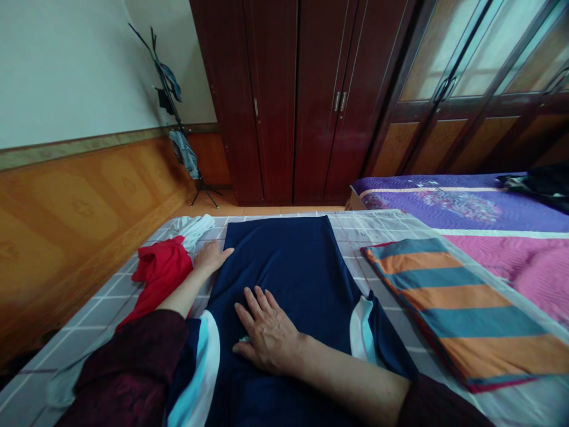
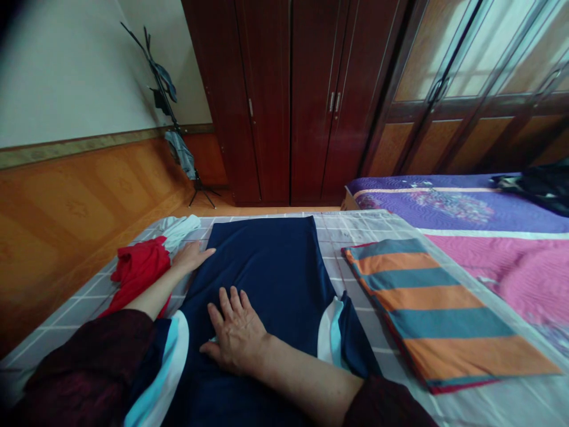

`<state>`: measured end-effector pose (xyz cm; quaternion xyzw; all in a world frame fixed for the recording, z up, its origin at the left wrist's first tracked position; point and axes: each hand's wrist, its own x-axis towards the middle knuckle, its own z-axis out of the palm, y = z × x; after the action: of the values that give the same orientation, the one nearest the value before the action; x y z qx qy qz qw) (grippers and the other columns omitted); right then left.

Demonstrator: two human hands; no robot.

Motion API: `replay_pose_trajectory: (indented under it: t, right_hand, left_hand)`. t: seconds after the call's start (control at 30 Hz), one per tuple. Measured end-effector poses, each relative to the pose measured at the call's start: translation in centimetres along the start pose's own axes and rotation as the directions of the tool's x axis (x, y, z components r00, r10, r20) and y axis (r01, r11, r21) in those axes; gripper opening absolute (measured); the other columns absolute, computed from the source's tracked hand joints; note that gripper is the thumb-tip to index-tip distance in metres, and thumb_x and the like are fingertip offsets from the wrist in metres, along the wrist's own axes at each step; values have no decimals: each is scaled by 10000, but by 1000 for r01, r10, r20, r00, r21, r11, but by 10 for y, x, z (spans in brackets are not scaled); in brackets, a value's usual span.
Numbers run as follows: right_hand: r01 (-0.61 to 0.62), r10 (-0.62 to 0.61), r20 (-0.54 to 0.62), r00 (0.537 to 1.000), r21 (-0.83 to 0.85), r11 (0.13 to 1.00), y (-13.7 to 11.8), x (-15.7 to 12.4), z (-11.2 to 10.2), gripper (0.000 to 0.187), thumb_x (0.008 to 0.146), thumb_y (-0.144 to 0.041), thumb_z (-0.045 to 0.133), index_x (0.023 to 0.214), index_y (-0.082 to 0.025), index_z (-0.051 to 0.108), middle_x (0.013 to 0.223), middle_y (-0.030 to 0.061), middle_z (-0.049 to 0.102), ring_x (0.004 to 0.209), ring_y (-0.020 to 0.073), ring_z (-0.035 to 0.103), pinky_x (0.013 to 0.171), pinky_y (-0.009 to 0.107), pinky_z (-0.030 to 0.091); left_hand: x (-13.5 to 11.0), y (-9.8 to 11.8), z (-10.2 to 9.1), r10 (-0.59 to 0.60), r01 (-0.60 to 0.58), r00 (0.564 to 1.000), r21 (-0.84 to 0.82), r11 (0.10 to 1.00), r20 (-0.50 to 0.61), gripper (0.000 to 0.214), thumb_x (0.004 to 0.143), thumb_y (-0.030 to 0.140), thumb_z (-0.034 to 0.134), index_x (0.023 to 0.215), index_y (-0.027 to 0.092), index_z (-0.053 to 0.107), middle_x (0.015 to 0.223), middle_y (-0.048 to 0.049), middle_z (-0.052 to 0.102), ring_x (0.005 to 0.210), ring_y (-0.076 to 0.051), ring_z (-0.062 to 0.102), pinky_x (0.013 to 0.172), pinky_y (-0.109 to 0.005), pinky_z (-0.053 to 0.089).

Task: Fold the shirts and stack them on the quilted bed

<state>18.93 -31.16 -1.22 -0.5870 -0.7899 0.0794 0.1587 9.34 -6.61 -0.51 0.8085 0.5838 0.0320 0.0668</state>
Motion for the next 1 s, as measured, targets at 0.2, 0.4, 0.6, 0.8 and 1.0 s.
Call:
replay_pose_trajectory:
  t: [0.2, 0.4, 0.6, 0.8, 1.0]
  right_hand:
    - [81, -85, 51, 995, 77, 994, 2, -3, -15, 712, 900, -611, 322, 1382, -90, 381, 1469, 217, 281, 1366, 370, 190, 1105, 520, 192]
    - [186, -191, 75, 979, 72, 980, 2, -8, -5, 741, 880, -636, 345, 1396, -104, 346, 1476, 227, 247, 1368, 378, 163, 1097, 551, 195]
    - [182, -188, 68, 980, 79, 980, 5, -8, 5, 631, 924, -568, 307, 1386, -141, 360, 1468, 199, 284, 1360, 356, 206, 1097, 514, 228]
    - [-70, 69, 6, 998, 122, 990, 30, -2, -15, 801, 853, -684, 338, 1407, -105, 341, 1485, 220, 235, 1380, 365, 117, 1119, 513, 137]
    - [-307, 307, -48, 950, 3, 952, 62, 5, -19, 764, 866, -651, 356, 1418, -124, 342, 1491, 220, 217, 1375, 384, 129, 1106, 525, 147]
  left_hand:
    - [59, 21, 8, -116, 116, 993, -53, 992, -1, 465, 797, 534, 501, 1074, 177, 612, 1134, -156, 642, 1055, -323, 601, 781, -370, 474]
    - [81, 18, 14, -150, 144, 987, -102, 984, -57, 324, 843, 424, 473, 1009, 204, 642, 1052, -141, 675, 983, -330, 628, 736, -399, 482]
    - [65, 21, 24, -20, -11, 947, -96, 995, -319, 519, 894, 421, 394, 1350, 174, 396, 1330, -156, 499, 1189, -311, 495, 917, -429, 423]
    - [70, 16, 40, 385, -376, 913, 90, 922, -137, 633, 909, 527, 275, 1423, 162, 333, 1468, -119, 351, 1355, -301, 290, 1078, -490, 242]
    - [76, 5, 48, 349, -347, 937, 107, 932, -8, 710, 895, 572, 175, 1467, 153, 223, 1533, -102, 186, 1405, -305, 143, 1077, -580, 168]
